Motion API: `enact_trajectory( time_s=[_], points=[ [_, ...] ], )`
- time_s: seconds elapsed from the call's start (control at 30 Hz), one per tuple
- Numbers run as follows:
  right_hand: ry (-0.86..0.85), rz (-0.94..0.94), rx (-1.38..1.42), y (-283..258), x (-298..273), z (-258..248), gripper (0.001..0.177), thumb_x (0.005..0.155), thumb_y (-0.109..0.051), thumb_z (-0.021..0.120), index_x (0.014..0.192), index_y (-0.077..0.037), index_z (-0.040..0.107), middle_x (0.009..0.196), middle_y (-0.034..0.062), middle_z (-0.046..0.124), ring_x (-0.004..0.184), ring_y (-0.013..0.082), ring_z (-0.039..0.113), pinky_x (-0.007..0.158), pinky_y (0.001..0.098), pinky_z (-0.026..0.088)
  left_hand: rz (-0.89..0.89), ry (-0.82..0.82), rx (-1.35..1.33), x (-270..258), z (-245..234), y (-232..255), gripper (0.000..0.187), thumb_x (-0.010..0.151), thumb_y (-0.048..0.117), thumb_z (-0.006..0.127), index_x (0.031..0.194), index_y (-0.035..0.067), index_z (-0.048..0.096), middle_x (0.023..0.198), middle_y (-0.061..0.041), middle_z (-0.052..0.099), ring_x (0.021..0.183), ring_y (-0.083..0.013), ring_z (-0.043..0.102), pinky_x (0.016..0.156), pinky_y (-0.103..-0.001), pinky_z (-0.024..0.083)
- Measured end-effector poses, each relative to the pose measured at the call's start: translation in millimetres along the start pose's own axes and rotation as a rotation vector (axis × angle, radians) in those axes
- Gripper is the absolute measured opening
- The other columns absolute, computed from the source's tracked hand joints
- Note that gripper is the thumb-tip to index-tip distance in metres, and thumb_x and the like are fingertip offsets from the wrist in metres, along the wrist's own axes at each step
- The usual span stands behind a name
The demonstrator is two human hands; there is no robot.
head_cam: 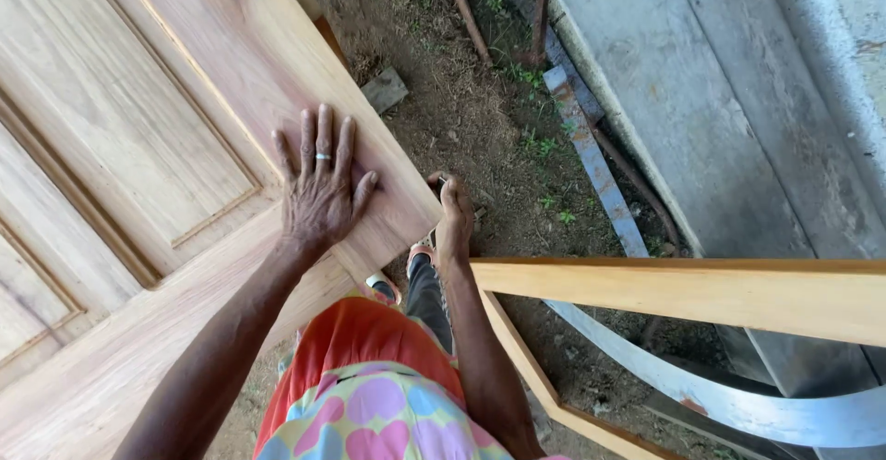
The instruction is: Sanding a wooden door manually with a small piece of sandpaper.
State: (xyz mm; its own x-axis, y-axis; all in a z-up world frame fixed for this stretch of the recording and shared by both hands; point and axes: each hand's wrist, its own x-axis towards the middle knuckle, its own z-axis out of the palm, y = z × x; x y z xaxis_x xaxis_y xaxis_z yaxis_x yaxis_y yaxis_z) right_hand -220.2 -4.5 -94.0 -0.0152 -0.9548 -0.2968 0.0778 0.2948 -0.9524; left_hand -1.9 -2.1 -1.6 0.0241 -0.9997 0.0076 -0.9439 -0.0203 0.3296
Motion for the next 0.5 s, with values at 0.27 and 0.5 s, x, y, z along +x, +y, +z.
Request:
enact_trajectory(
  time_s=[0.27, 0.5],
  points=[
    [-0.007, 0.462, 0.465, -13, -2, 4, 0.042, 0.102, -0.046, 0.054, 0.113, -0.009, 0.071, 0.103, 0.0046, 0.073, 0.093, 0.0171, 0.069, 0.080, 0.0327, 0.056, 0.029, -0.001, -0.030, 3, -9, 3, 0.079, 0.110, 0.052, 0.047, 0.168, 0.003, 0.024, 0.175, -0.024, 0.012, 0.163, -0.0404, 0.007, 0.127, -0.067, -0.003],
    [0.019, 0.401, 0.497, 8, 14, -1, 0.041, 0.106, -0.047, 0.058, 0.110, -0.008, 0.072, 0.102, 0.0049, 0.073, 0.091, 0.0180, 0.069, 0.078, 0.0328, 0.056, 0.010, -0.011, 0.010, -3, 1, 2, 0.081, 0.107, 0.052, 0.050, 0.168, 0.003, 0.024, 0.174, -0.024, 0.013, 0.162, -0.0408, 0.007, 0.125, -0.069, -0.002]
  ],
)
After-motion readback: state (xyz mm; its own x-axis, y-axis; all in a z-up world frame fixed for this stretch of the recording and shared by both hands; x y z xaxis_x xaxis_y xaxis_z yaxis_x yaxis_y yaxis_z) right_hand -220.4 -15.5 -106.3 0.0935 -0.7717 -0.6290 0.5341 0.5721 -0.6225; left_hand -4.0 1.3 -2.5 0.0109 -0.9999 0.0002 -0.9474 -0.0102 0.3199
